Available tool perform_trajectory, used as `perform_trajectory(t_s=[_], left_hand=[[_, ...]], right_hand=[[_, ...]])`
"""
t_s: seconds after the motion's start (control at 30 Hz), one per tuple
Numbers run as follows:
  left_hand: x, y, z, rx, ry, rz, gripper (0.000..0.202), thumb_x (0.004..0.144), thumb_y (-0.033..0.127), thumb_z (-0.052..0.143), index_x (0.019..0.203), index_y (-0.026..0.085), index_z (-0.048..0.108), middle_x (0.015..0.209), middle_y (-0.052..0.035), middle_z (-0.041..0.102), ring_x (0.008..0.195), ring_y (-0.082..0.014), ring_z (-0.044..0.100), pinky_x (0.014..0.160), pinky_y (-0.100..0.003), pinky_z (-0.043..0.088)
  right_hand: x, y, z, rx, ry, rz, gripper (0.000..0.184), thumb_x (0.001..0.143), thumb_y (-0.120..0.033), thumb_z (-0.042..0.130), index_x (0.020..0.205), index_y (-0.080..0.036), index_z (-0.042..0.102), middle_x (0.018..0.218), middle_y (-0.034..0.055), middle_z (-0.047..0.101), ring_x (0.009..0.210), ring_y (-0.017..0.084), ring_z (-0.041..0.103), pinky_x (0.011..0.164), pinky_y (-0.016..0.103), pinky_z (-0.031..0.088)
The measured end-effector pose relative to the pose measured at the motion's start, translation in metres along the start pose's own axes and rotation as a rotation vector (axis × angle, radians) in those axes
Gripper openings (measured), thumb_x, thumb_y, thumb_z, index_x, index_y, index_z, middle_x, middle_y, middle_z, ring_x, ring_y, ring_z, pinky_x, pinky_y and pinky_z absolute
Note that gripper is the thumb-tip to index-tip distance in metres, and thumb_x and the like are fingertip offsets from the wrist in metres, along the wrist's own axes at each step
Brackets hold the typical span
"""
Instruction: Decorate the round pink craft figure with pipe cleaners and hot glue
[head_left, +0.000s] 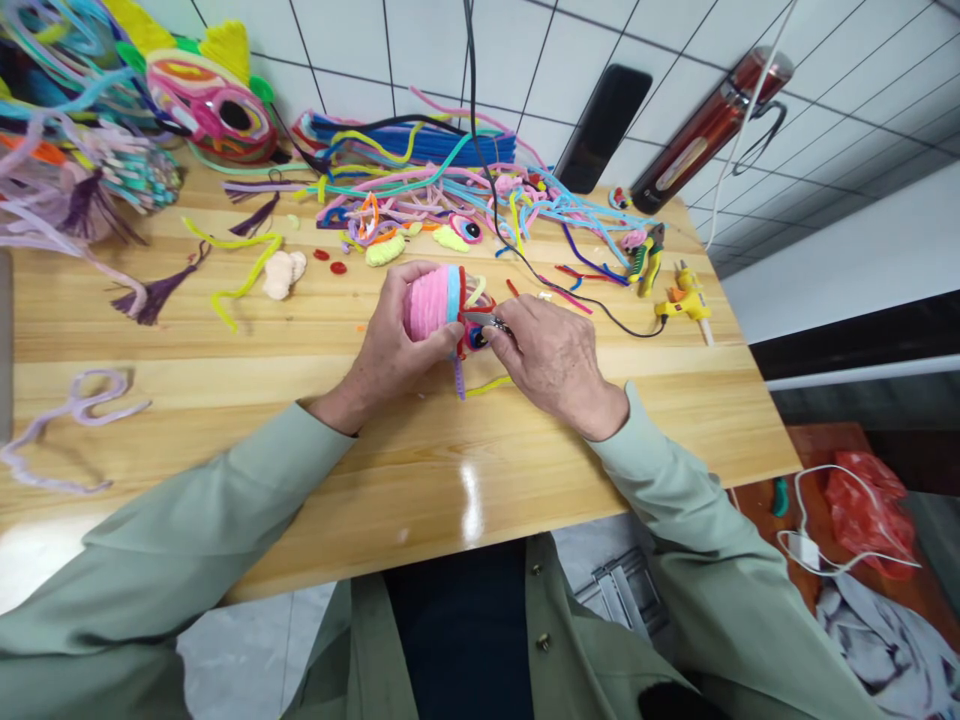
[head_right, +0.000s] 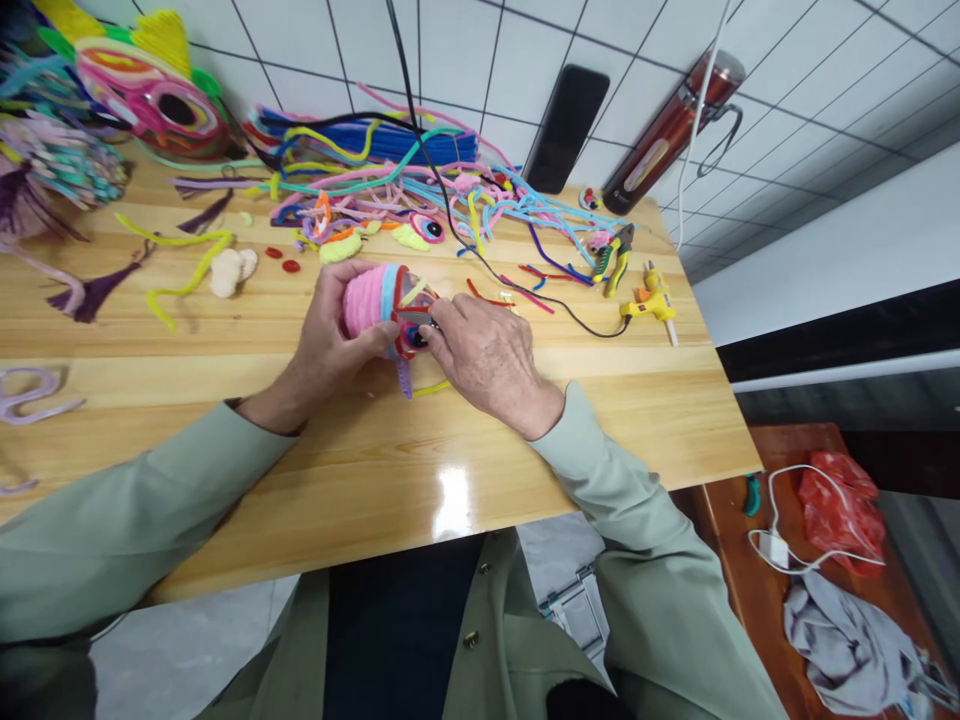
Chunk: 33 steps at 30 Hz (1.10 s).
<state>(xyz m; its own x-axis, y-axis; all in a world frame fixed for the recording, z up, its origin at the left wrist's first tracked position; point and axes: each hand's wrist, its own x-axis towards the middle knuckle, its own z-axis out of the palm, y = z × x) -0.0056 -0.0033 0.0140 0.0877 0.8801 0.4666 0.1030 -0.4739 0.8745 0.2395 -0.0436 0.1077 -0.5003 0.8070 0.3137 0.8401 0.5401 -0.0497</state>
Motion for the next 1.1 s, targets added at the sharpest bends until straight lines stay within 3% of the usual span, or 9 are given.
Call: perform_trajectory(t_s=[0.33, 0.67, 1.1], left_hand=[[-0.001, -0.001, 0.0, 0.007, -0.017, 0.018, 0.085, 0.097, 0.085, 0.093, 0.157, 0.031, 0.065, 0.157, -0.014, 0.072, 0.151, -0.0405, 0.07, 0.136, -0.064, 0.057], [-0.001, -0.008, 0.002, 0.033, -0.006, 0.048, 0.087, 0.1, 0.088, 0.088, 0.159, 0.031, 0.062, 0.156, -0.0131, 0.07, 0.15, -0.0404, 0.07, 0.135, -0.064, 0.058], [0.001, 0.013, 0.003, -0.038, 0.019, -0.059, 0.077, 0.094, 0.073, 0.098, 0.15, 0.031, 0.068, 0.152, -0.0122, 0.073, 0.15, -0.0396, 0.07, 0.139, -0.06, 0.055]], right_hand=[[-0.001, -0.001, 0.002, -0.01, 0.0, 0.013, 0.042, 0.131, -0.044, 0.046, 0.117, -0.023, 0.079, 0.106, 0.0095, 0.083, 0.096, 0.026, 0.071, 0.078, 0.04, 0.04], [-0.004, 0.002, 0.003, 0.076, 0.1, -0.011, 0.05, 0.133, -0.051, 0.042, 0.119, -0.021, 0.079, 0.105, 0.0103, 0.084, 0.093, 0.025, 0.073, 0.08, 0.039, 0.045], [-0.001, -0.002, -0.002, 0.024, -0.013, 0.032, 0.045, 0.132, -0.048, 0.044, 0.12, -0.022, 0.079, 0.109, 0.011, 0.084, 0.098, 0.027, 0.073, 0.079, 0.039, 0.044]])
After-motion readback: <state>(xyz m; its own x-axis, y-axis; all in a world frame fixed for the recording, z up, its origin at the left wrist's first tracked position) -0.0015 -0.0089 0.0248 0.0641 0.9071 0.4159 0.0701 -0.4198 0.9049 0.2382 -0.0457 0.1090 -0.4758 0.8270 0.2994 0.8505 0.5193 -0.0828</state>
